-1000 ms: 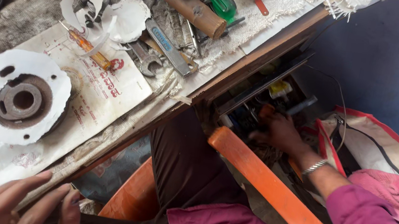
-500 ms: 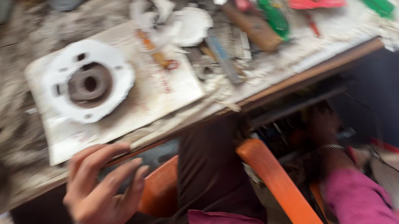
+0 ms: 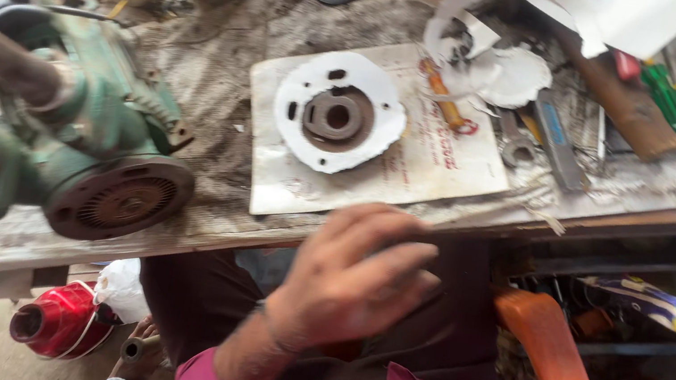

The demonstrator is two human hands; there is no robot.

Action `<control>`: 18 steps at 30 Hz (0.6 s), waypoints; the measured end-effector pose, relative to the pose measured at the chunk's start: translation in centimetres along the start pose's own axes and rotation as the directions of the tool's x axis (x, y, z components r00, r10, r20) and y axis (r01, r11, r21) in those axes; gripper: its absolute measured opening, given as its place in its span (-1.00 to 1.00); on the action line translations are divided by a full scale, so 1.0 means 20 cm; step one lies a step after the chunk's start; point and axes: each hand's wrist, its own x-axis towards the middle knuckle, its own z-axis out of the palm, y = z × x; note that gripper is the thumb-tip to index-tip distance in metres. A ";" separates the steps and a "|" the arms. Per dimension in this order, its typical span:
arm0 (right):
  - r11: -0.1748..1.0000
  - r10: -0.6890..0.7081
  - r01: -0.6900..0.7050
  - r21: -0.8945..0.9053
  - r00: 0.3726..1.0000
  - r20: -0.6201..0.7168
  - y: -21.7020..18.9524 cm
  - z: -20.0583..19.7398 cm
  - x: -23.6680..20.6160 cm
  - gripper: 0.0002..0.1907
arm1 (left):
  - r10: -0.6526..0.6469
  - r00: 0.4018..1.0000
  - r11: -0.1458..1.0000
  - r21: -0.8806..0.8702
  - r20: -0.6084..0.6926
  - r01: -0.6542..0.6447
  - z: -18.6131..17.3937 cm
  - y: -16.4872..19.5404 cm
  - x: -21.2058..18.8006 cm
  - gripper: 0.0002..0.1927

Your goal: The person squeezes yellow sealant from a tube onto a paper gasket and spreads it around the gasket edge by hand. They align the gasket over a metal pump cover, then fit the gasket onto the water pump housing and press it into place.

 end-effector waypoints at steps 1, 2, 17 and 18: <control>0.994 -0.080 0.081 0.073 0.997 -0.018 -0.05 -0.09 -0.02 -0.71 | 0.028 1.000 0.999 -0.032 0.013 -0.027 0.00 0.03 0.03 -0.57; 0.974 -0.167 0.171 0.147 0.985 -0.041 -0.12 -0.16 0.01 -0.71 | 0.055 0.998 0.996 -0.066 0.024 -0.054 -0.01 0.06 0.07 -0.50; 0.327 -0.722 0.668 0.669 0.633 -0.280 -1.25 -0.92 0.66 -0.56 | -0.234 0.960 0.865 0.419 -0.153 0.277 -0.20 -0.13 0.23 -0.58; 0.333 -0.671 0.656 0.677 0.669 -0.319 -1.30 -0.90 0.68 -0.56 | -0.248 0.952 0.870 0.392 -0.178 0.300 -0.21 -0.16 0.21 -0.54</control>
